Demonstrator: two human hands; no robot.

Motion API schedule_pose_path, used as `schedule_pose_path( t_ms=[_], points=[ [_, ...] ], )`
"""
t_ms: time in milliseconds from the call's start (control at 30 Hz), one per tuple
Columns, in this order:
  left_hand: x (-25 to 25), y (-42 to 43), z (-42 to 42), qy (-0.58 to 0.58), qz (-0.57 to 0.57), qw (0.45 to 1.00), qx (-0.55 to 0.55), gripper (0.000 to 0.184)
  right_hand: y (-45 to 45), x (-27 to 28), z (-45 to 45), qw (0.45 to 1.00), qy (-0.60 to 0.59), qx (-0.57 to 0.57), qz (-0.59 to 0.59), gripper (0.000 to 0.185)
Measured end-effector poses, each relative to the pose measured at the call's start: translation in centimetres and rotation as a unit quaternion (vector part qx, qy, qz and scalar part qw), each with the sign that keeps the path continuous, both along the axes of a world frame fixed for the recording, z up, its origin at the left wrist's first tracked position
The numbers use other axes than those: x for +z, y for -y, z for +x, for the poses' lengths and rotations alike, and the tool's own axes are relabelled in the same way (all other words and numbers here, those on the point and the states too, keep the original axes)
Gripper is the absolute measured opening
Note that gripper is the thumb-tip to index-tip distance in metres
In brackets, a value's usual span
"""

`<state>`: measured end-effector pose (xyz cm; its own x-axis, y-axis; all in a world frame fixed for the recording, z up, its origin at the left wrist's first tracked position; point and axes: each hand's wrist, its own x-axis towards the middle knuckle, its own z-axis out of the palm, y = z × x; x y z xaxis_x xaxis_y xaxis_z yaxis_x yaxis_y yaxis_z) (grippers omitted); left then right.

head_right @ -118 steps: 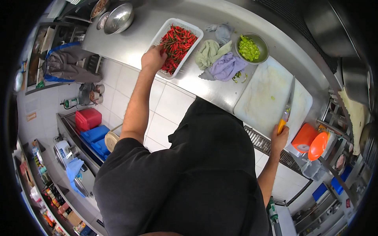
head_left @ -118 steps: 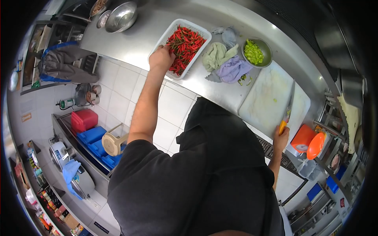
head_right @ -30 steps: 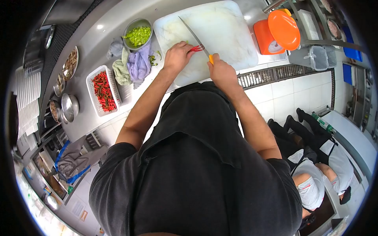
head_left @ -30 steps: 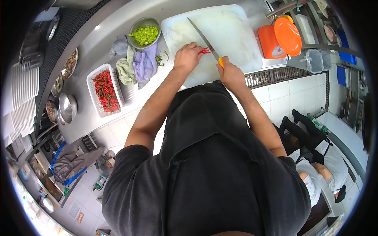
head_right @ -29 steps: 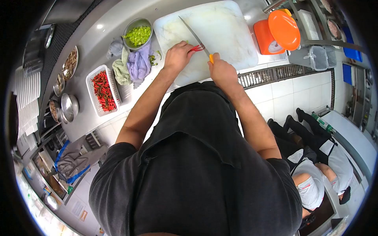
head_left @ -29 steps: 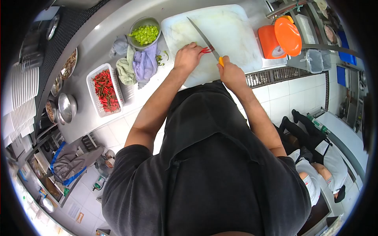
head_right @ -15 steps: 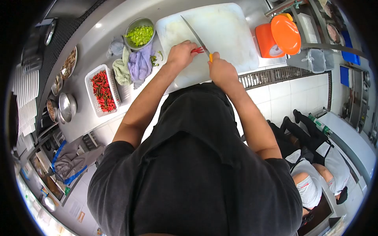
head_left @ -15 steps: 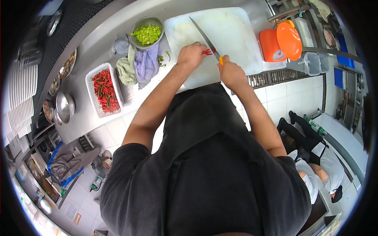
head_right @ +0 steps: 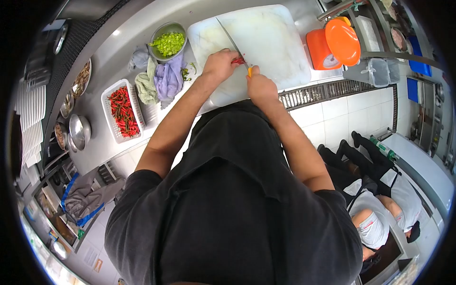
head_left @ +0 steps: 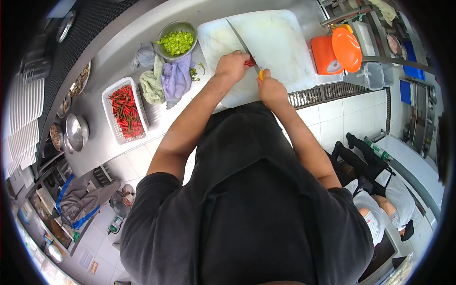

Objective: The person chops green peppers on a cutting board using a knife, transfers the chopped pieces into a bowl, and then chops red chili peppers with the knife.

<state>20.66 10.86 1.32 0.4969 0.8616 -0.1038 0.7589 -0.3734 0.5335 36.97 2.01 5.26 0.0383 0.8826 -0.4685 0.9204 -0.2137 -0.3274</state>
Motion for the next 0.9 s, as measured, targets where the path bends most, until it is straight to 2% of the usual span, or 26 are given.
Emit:
schedule_pose_path(
  t_ms=[167,267,367,467,567,733,900],
  points=[
    [-0.1,-0.2,0.2,-0.011,0.002,1.000,0.000,0.015,0.6,2.1,0.0,1.000,-0.002,0.006,-0.009,0.032],
    [-0.2,0.1,0.1,-0.011,0.001,1.000,0.000,0.014,0.4,-0.4,-0.9,1.000,0.005,-0.012,-0.009,0.032],
    [0.0,0.6,0.1,-0.021,-0.008,1.000,-0.003,0.014,0.2,0.9,-0.2,1.000,-0.009,0.006,0.015,0.032],
    [-0.2,0.3,0.1,-0.012,-0.004,1.000,0.004,0.014,0.3,2.4,-0.6,1.000,-0.002,-0.001,-0.019,0.031],
    [0.0,0.5,0.2,-0.002,-0.001,1.000,0.018,0.013,-0.1,-0.2,-1.1,1.000,-0.010,-0.004,0.003,0.031],
    [-0.3,0.6,0.1,-0.006,0.012,1.000,0.022,0.013,-0.3,2.1,-0.9,1.000,-0.008,0.001,-0.008,0.032],
    [-0.4,1.0,-0.1,0.019,0.017,0.999,0.032,0.012,-0.1,0.6,-1.5,1.000,-0.022,-0.003,-0.002,0.032]
  ],
)
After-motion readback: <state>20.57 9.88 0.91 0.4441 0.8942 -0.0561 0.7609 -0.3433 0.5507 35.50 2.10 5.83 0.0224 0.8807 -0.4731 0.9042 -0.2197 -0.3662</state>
